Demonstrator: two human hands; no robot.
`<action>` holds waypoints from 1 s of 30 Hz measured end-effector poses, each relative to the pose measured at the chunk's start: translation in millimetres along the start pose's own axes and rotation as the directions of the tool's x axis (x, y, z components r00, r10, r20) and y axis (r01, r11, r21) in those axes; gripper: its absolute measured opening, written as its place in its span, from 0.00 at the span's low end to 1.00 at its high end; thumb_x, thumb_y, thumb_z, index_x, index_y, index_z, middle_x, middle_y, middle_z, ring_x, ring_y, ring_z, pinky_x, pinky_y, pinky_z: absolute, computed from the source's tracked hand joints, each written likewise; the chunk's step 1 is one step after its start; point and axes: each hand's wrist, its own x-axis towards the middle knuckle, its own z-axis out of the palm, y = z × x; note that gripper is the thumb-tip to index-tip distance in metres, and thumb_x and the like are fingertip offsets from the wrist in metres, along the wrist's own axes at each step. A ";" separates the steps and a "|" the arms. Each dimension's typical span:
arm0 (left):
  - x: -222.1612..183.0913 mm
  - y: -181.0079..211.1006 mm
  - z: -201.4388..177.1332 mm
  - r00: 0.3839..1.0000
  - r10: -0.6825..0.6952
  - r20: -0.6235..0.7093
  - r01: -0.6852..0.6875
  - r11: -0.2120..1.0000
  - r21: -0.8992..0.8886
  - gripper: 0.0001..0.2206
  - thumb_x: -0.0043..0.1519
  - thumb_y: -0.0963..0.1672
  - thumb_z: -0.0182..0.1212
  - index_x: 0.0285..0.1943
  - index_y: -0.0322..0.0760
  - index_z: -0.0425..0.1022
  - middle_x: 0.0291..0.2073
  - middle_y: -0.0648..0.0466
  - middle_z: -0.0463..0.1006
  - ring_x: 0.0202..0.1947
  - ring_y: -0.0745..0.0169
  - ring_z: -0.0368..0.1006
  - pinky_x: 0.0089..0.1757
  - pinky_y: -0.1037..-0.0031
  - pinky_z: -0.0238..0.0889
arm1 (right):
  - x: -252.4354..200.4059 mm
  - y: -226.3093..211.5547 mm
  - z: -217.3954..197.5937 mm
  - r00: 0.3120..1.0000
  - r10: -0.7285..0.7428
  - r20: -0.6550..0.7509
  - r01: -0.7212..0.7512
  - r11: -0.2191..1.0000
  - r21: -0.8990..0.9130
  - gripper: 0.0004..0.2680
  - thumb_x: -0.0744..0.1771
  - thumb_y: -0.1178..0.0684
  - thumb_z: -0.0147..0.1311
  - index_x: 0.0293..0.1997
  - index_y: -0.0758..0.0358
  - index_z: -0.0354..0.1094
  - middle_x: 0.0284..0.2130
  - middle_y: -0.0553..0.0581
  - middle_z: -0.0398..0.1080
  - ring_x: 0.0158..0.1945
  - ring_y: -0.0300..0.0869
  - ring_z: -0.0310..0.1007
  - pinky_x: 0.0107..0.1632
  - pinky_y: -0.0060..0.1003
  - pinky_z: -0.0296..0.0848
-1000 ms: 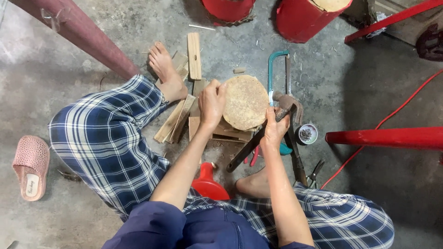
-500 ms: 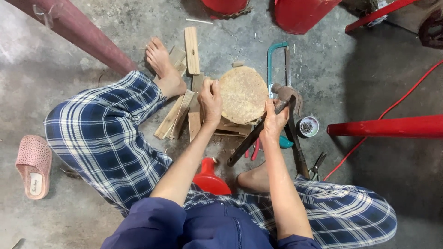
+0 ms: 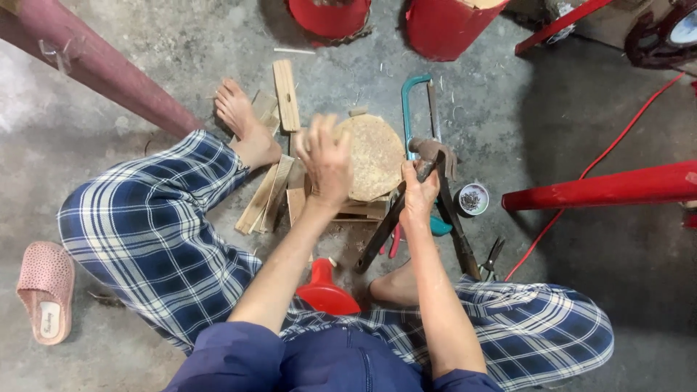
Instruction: Attaching a drum skin to a wooden drum frame using small nails and a hammer.
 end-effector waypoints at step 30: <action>7.4 65.2 23.2 0.934 0.106 0.342 0.102 0.838 -0.536 0.10 0.63 0.48 0.60 0.32 0.45 0.65 0.25 0.54 0.64 0.34 0.52 0.69 0.39 0.66 0.66 | 7.8 -7.0 -36.0 0.997 0.082 -0.013 -0.083 0.993 -0.088 0.07 0.65 0.52 0.63 0.40 0.63 0.72 0.24 0.56 0.72 0.16 0.40 0.68 0.22 0.32 0.66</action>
